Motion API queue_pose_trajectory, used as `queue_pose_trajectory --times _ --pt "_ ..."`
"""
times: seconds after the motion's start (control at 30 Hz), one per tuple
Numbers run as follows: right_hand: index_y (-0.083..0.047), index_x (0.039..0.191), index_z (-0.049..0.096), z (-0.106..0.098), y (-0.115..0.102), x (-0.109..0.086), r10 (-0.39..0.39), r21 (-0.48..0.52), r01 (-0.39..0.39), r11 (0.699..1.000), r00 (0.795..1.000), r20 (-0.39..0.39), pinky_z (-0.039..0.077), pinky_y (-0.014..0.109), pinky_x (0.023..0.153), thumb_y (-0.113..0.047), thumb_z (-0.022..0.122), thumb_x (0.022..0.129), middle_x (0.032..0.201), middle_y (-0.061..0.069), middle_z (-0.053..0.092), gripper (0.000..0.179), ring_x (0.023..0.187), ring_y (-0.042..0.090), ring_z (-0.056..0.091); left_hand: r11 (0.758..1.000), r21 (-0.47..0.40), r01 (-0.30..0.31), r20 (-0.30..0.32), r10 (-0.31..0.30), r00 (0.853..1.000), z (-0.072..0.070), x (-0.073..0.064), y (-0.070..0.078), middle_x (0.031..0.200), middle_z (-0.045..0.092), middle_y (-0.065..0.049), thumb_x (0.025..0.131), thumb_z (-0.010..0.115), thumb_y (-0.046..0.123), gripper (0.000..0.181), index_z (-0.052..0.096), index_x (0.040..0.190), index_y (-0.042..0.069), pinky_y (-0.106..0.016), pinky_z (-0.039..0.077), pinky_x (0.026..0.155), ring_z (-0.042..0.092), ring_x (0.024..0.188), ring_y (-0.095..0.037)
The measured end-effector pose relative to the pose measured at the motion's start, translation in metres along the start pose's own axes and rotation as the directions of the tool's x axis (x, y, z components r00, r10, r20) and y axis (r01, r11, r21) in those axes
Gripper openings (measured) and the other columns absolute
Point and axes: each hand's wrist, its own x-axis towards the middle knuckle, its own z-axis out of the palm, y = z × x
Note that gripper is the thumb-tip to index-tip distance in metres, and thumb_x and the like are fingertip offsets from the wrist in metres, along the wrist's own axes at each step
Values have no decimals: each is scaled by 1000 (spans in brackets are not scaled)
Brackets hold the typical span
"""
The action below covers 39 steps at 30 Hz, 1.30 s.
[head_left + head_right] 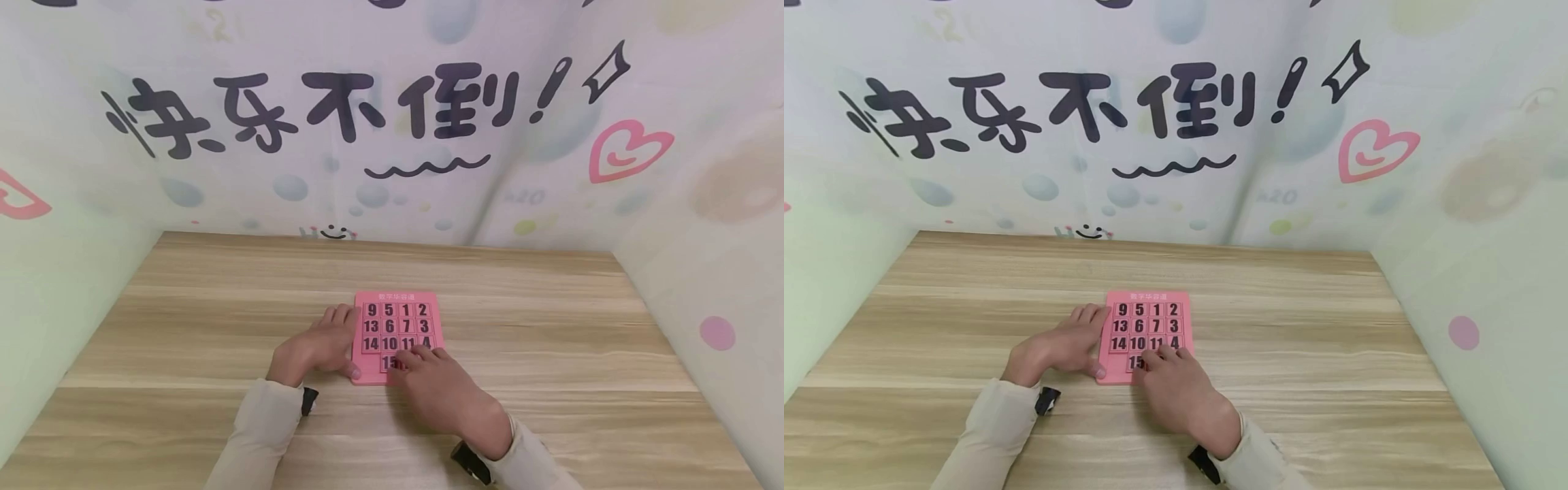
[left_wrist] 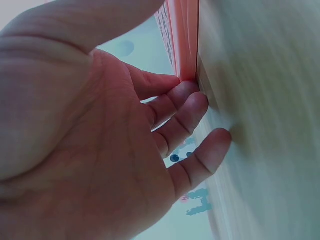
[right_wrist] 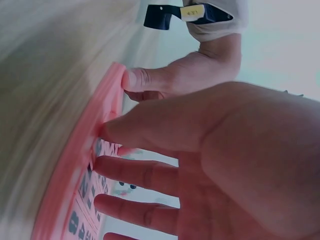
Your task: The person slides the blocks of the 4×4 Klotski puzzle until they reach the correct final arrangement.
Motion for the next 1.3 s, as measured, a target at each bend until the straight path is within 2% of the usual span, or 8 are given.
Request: queue_pose_trajectory --times 0.23,0.4,0.53,0.67,0.77,0.97,1.13,1.3 --pt "-17 116 71 -5 3 -1 -4 -2 4 1000 1000 13 50 46 100 -15 61 92 128 3 63 26 120 26 57 1000 15 6 0 -6 1000 -2 0 0 155 28 -22 74 86 27 113 16 155 -6 -47 26 121 30 136 -34" --pt "-20 121 70 -1 6 6 -27 59 30 998 998 -55 50 44 100 -21 56 99 124 1 64 26 117 24 58 1000 17 10 8 -11 1000 -2 -1 -2 155 28 -21 74 86 28 111 17 155 -6 -47 25 121 29 138 -34" --pt "-20 138 60 4 5 17 -20 118 30 993 996 -91 43 48 110 -31 52 103 141 4 57 38 132 27 51 1000 28 10 -5 -9 1000 -4 0 -4 154 29 -20 75 86 28 111 17 155 -5 -45 27 120 31 136 -33" --pt "-22 148 49 9 2 24 -10 146 18 989 999 -50 36 53 114 -37 47 104 155 6 43 46 143 32 39 1000 30 5 -9 -4 1000 -4 1 -4 153 31 -20 75 86 28 110 18 154 -6 -45 29 119 32 134 -33" --pt "-24 149 47 13 -1 24 -3 160 9 987 999 -34 35 56 114 -38 45 105 158 5 39 47 145 33 36 1000 21 3 -5 -3 1000 -1 1 -4 154 30 -20 75 86 28 109 19 154 -6 -46 28 120 31 135 -33" --pt "-22 148 49 16 -1 25 5 138 -2 990 1000 -20 35 56 114 -42 47 103 157 7 40 49 144 34 37 999 40 7 1 -7 1000 2 3 -2 152 32 -18 75 86 29 108 20 154 -4 -44 30 119 33 131 -30" --pt "-21 146 51 17 0 28 -10 94 15 996 999 -47 35 55 115 -44 50 102 156 7 42 50 143 34 38 998 58 23 -8 -22 1000 -2 3 -1 149 34 -18 75 86 29 109 20 154 -4 -42 33 115 34 125 -28" --pt "-22 144 54 18 -1 29 -12 81 15 997 999 -38 35 54 115 -41 51 102 154 6 44 46 143 34 38 998 57 26 -1 -26 1000 -1 2 -1 151 32 -19 75 86 30 109 20 154 -6 -44 31 118 34 128 -30"
